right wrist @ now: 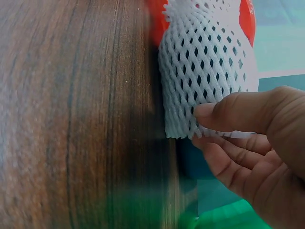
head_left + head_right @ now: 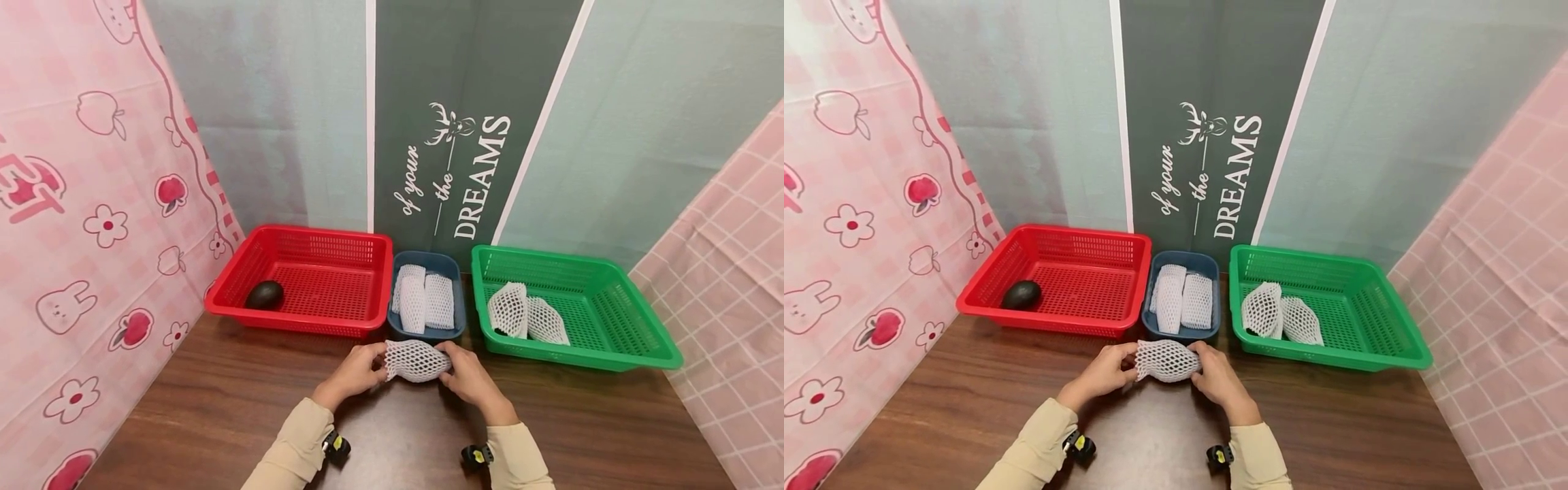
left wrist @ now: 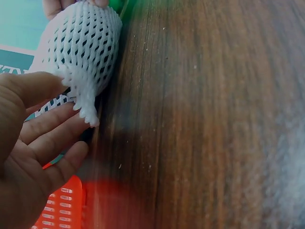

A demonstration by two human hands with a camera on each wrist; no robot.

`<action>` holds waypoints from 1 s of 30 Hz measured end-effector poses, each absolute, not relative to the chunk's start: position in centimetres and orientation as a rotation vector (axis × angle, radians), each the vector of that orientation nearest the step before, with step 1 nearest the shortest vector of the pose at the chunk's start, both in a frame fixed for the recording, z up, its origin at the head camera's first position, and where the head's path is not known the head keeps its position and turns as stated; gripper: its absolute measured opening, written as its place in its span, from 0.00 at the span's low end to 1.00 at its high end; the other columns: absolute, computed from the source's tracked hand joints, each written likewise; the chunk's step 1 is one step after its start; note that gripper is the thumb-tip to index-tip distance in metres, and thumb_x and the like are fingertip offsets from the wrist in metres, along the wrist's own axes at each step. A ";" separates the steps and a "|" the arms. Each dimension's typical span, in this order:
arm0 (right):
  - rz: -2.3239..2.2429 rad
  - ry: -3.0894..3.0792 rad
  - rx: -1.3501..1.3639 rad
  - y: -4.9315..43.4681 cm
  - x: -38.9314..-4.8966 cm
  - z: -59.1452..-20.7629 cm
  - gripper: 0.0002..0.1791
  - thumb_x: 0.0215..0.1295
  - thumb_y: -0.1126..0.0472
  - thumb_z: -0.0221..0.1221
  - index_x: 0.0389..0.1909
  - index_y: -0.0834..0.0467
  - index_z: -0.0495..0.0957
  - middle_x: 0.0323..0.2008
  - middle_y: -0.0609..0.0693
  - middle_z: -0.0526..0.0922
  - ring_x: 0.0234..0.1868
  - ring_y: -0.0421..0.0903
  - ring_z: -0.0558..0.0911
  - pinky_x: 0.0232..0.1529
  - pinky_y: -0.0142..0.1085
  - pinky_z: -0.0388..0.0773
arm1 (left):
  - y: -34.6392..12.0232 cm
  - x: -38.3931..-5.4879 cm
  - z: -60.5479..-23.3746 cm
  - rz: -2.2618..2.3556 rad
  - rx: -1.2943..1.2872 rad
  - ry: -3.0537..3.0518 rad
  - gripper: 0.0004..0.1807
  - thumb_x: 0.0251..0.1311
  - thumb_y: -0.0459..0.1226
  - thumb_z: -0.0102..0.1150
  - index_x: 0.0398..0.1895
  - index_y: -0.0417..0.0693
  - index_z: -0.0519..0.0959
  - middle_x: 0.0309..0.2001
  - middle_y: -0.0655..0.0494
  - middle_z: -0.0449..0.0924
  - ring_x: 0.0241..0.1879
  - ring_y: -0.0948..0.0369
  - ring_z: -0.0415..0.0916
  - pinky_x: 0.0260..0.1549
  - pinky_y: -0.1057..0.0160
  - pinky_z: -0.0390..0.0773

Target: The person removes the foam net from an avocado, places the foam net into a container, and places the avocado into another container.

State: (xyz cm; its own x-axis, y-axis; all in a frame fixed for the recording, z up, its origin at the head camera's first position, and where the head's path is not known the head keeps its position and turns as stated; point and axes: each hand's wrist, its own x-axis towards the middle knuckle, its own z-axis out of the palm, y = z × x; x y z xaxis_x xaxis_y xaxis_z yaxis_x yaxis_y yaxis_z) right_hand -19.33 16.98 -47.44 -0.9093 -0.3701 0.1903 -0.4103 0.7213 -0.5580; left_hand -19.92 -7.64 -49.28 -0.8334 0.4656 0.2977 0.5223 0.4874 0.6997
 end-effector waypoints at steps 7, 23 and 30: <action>0.913 -2.856 0.618 17.0 -19.3 -47.4 0.18 0.45 0.75 0.65 0.38 0.58 0.76 0.36 0.49 0.80 0.36 0.46 0.78 0.39 0.43 0.75 | -7.4 -19.9 -49.3 -1.374 -0.861 -2.669 0.18 0.38 0.24 0.63 0.38 0.39 0.74 0.31 0.52 0.80 0.32 0.58 0.80 0.31 0.63 0.78; 0.852 -2.826 0.611 17.0 -19.0 -47.0 0.15 0.46 0.73 0.65 0.33 0.55 0.77 0.31 0.46 0.80 0.30 0.43 0.76 0.34 0.41 0.74 | -6.6 -19.9 -49.5 -1.385 -0.816 -2.655 0.25 0.33 0.24 0.63 0.41 0.43 0.70 0.35 0.51 0.79 0.36 0.58 0.79 0.34 0.64 0.77; 0.844 -2.823 0.617 16.9 -19.0 -47.2 0.14 0.44 0.74 0.65 0.31 0.55 0.78 0.30 0.46 0.80 0.29 0.41 0.76 0.31 0.38 0.74 | -6.4 -20.1 -49.8 -1.319 -0.834 -2.663 0.29 0.29 0.22 0.61 0.43 0.43 0.71 0.35 0.54 0.77 0.35 0.61 0.75 0.33 0.65 0.74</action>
State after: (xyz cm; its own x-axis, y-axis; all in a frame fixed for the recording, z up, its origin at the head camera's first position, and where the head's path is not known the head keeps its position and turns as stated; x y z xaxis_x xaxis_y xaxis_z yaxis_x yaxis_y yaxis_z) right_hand -18.96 16.92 -47.16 -0.9076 -0.3461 0.2376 -0.4197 0.7599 -0.4965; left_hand -20.11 -6.43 -49.75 -0.8524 0.4426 0.2783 0.4895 0.4888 0.7221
